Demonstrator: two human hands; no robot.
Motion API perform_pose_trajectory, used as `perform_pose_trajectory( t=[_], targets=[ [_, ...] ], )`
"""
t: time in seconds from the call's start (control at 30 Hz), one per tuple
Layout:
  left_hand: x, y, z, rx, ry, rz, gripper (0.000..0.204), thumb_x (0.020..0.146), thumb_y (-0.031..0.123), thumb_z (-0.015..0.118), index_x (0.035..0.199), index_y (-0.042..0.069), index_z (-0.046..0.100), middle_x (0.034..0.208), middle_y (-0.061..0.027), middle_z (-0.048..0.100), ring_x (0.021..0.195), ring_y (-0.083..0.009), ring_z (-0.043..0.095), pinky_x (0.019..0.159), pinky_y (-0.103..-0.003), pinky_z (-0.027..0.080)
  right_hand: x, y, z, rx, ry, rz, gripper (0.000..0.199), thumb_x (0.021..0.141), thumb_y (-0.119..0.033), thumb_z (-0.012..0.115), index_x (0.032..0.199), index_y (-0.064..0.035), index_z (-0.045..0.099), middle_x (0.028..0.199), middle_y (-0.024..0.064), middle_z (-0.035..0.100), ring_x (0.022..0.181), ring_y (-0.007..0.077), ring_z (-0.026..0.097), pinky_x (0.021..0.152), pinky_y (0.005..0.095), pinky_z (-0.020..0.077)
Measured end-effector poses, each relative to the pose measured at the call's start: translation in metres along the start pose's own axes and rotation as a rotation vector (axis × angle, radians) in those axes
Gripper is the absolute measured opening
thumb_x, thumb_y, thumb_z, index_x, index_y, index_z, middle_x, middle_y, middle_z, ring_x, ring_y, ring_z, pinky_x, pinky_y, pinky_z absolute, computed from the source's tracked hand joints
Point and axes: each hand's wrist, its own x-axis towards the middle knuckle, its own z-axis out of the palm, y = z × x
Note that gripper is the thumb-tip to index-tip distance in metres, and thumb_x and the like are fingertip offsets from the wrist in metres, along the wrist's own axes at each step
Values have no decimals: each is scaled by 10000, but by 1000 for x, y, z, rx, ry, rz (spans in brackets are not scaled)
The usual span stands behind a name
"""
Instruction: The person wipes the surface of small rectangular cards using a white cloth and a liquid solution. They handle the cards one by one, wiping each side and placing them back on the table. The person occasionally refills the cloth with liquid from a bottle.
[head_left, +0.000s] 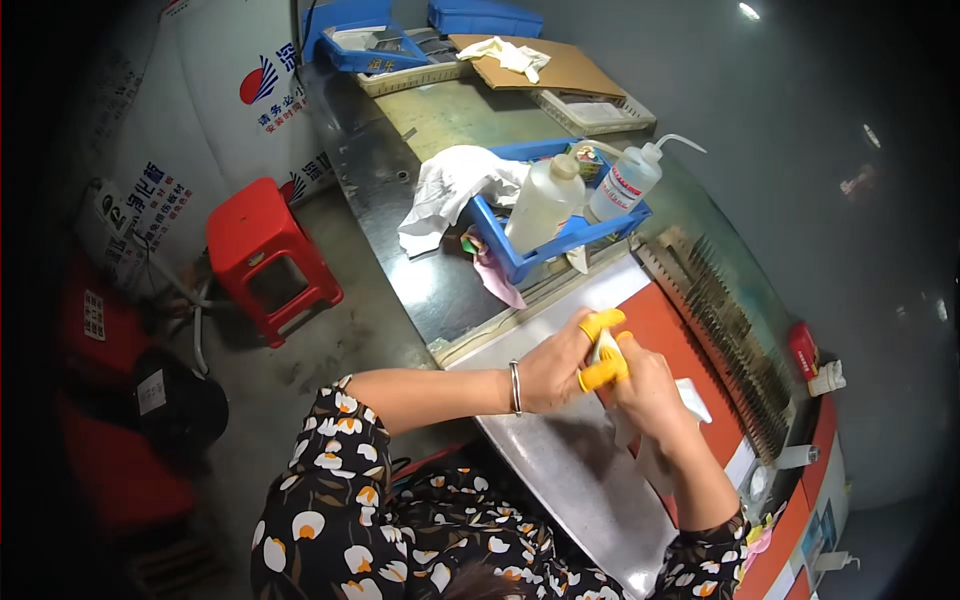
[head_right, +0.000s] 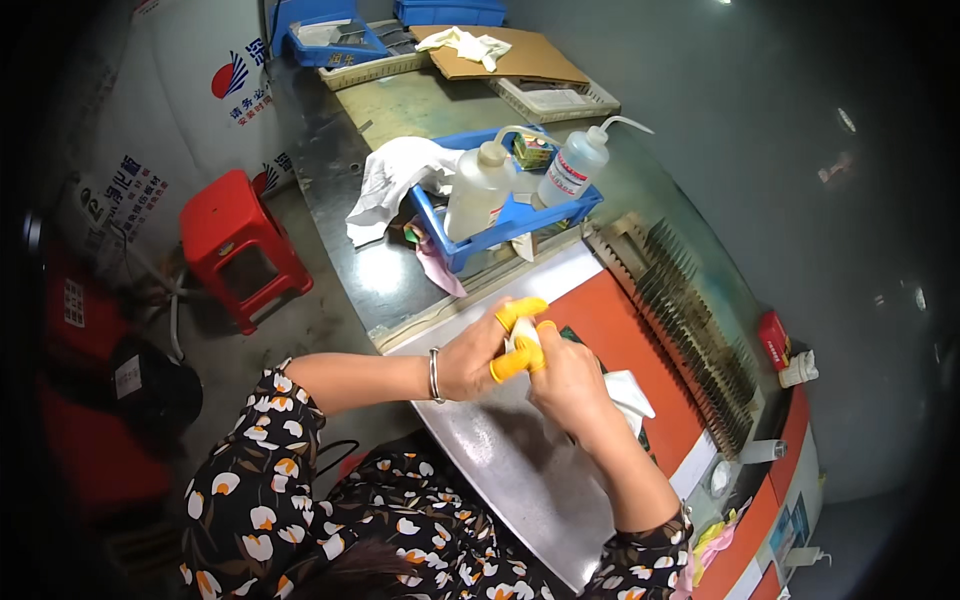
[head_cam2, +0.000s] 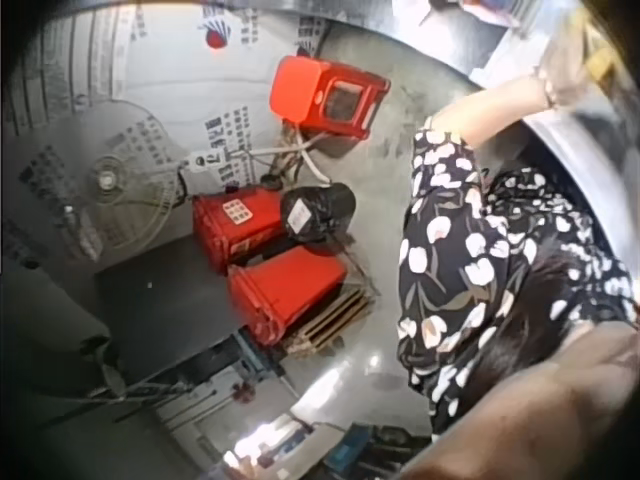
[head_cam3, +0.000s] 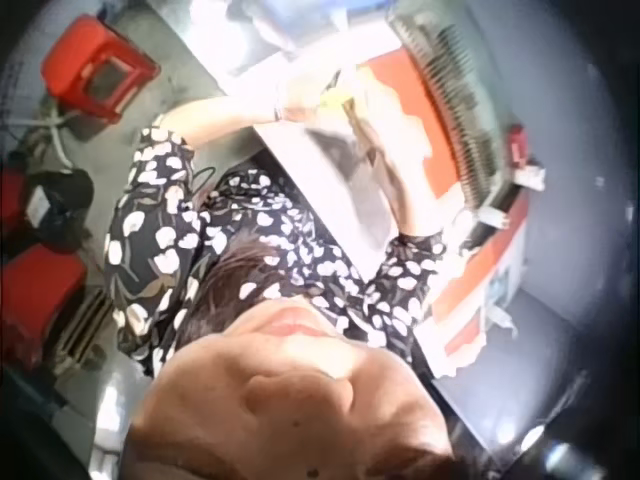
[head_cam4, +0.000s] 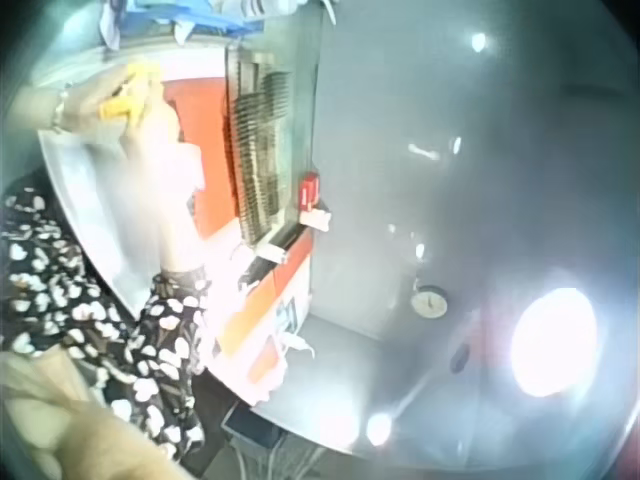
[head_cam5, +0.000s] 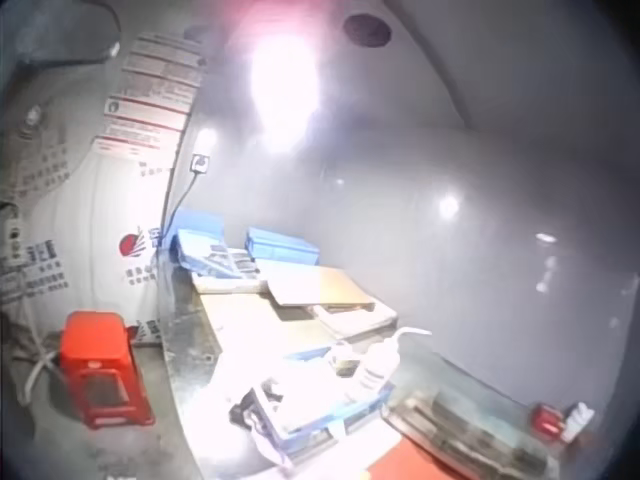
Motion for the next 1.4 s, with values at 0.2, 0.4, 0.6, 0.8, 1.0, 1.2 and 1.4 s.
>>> perform_pose_trajectory(
  t=[0.2, 0.4, 0.6, 0.8, 1.0, 1.2, 1.4],
  targets=[
    [20, 5, -20, -756, -4, -359, 409, 958, 366, 266, 1202, 71, 408, 814, -11, 523, 597, -72, 474, 477, -193, 368, 42, -14, -5, 66, 489, -501, 350, 707, -98, 661, 992, 30, 505, 724, 166, 586, 658, 314, 594, 570, 372, 475],
    [23, -3, -61, -551, -53, -475, 362, 937, 273, 416, 1223, 50, 414, 886, -31, 551, 668, -90, 526, 519, -194, 413, 61, -18, 0, 756, 168, -183, 204, 858, -135, 542, 1021, -14, 534, 841, 115, 621, 755, 184, 601, 668, 298, 470],
    [54, -63, -106, 490, 450, -36, 800, 693, 329, 727, 1296, -17, 330, 1190, -171, 408, 1110, -290, 430, 970, -372, 325, 125, 42, -26, 1653, 420, -272, 203, 898, -165, 465, 1069, -60, 492, 873, 97, 583, 662, 165, 590, 531, 266, 489],
    [75, -98, -104, 275, 257, -265, 878, 593, 372, 801, 1254, -13, 370, 1134, -162, 537, 1058, -270, 526, 908, -342, 403, 169, 51, -17, 1834, 277, -278, 276, 850, -66, 413, 1117, -71, 483, 804, 101, 591, 549, 172, 576, 440, 272, 469],
    [80, -92, -103, 300, 249, -364, 700, 595, 283, 799, 1137, -8, 466, 1047, -139, 571, 952, -220, 567, 844, -325, 437, 175, 34, -24, 1909, 192, -332, 188, 897, -155, 450, 1060, -79, 501, 807, 71, 612, 590, 158, 597, 455, 259, 480],
    [80, -99, -104, 248, 264, -420, 571, 617, 184, 751, 1078, -25, 486, 994, -140, 587, 896, -213, 584, 813, -314, 447, 177, 34, -28, 1923, 187, -393, 271, 846, -41, 382, 1095, -21, 487, 848, 127, 578, 571, 184, 551, 472, 282, 469],
    [79, -103, -101, 291, 292, -363, 443, 629, 76, 671, 1024, -34, 504, 946, -142, 609, 864, -209, 604, 785, -311, 464, 175, 35, -29, 1816, 205, -385, 158, 912, -216, 454, 993, -100, 525, 769, 53, 608, 591, 142, 599, 463, 257, 485]
  ],
)
